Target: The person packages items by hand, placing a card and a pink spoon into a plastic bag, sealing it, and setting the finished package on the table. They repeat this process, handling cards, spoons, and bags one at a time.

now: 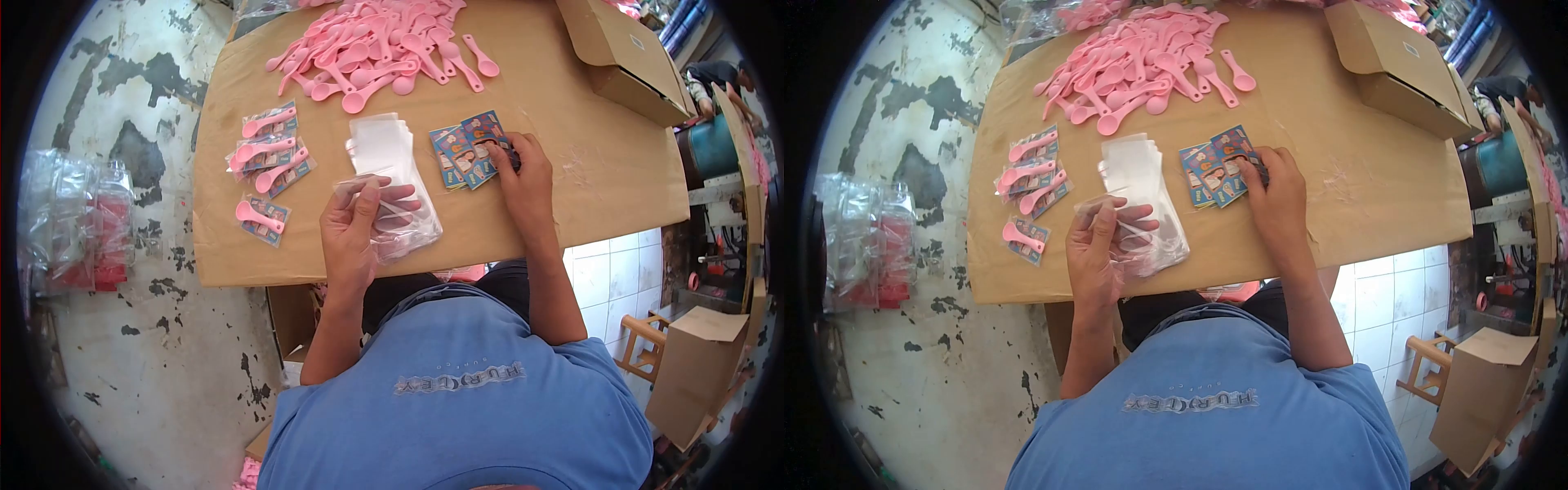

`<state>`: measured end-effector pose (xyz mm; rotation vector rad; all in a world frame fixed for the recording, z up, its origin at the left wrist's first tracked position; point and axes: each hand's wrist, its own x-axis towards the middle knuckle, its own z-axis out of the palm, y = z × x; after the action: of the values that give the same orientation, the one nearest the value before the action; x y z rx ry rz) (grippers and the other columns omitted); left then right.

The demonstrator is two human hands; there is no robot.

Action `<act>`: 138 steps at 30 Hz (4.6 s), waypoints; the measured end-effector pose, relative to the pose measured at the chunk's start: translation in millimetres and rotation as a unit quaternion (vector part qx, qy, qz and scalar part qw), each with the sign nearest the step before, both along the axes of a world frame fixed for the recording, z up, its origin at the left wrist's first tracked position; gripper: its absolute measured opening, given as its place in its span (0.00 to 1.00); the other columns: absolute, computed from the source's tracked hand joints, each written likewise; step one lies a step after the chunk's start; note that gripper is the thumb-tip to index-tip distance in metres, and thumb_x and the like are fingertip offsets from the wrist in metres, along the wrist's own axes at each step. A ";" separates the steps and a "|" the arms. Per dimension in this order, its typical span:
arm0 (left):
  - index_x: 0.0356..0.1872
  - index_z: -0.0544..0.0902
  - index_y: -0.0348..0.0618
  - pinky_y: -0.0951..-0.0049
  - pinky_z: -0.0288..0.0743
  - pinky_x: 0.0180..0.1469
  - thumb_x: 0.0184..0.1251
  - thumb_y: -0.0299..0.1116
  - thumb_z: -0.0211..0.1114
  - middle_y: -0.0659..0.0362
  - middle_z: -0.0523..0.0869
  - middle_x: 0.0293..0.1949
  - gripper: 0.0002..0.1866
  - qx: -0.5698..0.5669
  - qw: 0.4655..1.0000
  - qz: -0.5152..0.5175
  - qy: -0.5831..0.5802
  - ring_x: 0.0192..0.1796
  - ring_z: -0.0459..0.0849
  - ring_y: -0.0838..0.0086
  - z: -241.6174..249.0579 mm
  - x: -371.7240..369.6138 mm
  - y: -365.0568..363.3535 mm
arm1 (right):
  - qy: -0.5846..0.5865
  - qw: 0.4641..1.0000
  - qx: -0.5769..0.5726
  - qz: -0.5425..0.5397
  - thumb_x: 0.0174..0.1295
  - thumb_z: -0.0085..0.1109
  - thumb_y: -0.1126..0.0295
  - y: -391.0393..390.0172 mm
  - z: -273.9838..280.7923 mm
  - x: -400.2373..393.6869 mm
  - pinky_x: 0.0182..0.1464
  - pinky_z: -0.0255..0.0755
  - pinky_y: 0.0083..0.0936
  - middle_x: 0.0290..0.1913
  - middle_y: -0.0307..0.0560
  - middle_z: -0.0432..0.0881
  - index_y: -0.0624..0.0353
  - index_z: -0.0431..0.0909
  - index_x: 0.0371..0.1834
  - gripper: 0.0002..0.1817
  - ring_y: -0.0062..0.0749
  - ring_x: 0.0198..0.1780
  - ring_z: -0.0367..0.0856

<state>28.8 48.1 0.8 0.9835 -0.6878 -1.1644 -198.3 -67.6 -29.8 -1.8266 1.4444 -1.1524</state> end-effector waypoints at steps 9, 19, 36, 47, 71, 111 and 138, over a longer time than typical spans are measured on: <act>0.62 0.77 0.37 0.66 0.91 0.38 0.88 0.43 0.53 0.39 0.92 0.42 0.19 -0.037 0.998 -0.005 -0.045 0.44 0.95 0.51 -1.4 -6.1 14.6 | -0.096 0.995 0.027 -0.013 0.78 0.60 0.63 2.5 6.6 -0.5 0.40 0.74 0.32 0.34 0.52 0.83 0.66 0.82 0.45 0.14 0.35 0.33 0.80; 0.86 0.48 0.63 0.63 0.93 0.52 0.90 0.42 0.45 0.34 0.86 0.59 0.31 0.003 0.990 -0.068 0.124 0.57 0.90 0.46 5.9 -0.1 20.0 | -0.133 0.991 0.008 -0.012 0.80 0.58 0.64 5.6 4.7 1.4 0.37 0.71 0.26 0.32 0.44 0.84 0.65 0.82 0.48 0.13 0.21 0.32 0.76; 0.83 0.52 0.39 0.65 0.92 0.51 0.80 0.30 0.64 0.41 0.90 0.51 0.39 0.001 0.986 -0.106 0.126 0.53 0.93 0.55 1.8 10.6 26.4 | -0.237 0.971 0.003 0.031 0.82 0.56 0.64 2.0 -7.2 0.3 0.38 0.70 0.17 0.33 0.36 0.84 0.65 0.85 0.53 0.15 0.14 0.35 0.77; 0.80 0.60 0.37 0.61 0.91 0.54 0.81 0.29 0.63 0.37 0.89 0.54 0.33 0.006 0.988 -0.096 0.118 0.55 0.92 0.51 1.6 10.2 27.7 | -0.305 0.952 0.011 0.019 0.75 0.68 0.66 -1.4 -1.7 -5.0 0.36 0.67 0.11 0.37 0.31 0.86 0.63 0.86 0.52 0.12 0.09 0.34 0.75; 0.79 0.63 0.40 0.65 0.89 0.59 0.83 0.31 0.61 0.40 0.82 0.66 0.30 -0.020 0.991 0.055 0.118 0.64 0.87 0.55 0.4 9.7 13.6 | -0.225 0.962 0.098 0.119 0.80 0.60 0.66 26.7 45.2 -23.9 0.35 0.72 0.14 0.45 0.39 0.89 0.66 0.83 0.59 0.15 0.12 0.35 0.80; 0.79 0.66 0.36 0.67 0.78 0.69 0.84 0.27 0.57 0.48 0.79 0.72 0.26 -0.076 0.993 -0.021 0.087 0.67 0.82 0.71 3.0 -38.8 9.3 | -0.409 0.855 0.225 0.226 0.74 0.66 0.73 70.3 31.9 59.8 0.42 0.81 0.18 0.43 0.40 0.85 0.65 0.77 0.56 0.13 0.19 0.39 0.84; 0.81 0.60 0.42 0.62 0.86 0.61 0.86 0.28 0.51 0.48 0.84 0.57 0.27 -0.138 0.952 -0.058 0.268 0.61 0.88 0.61 9.2 -34.2 -11.8 | -0.389 0.864 0.265 0.180 0.70 0.70 0.73 80.3 26.6 70.5 0.31 0.71 0.17 0.33 0.35 0.79 0.56 0.71 0.39 0.12 0.15 0.32 0.77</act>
<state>-5.5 36.2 10.0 0.3649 -0.4533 -1.3237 -127.8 12.7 -3.2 -0.9917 0.7798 -0.9869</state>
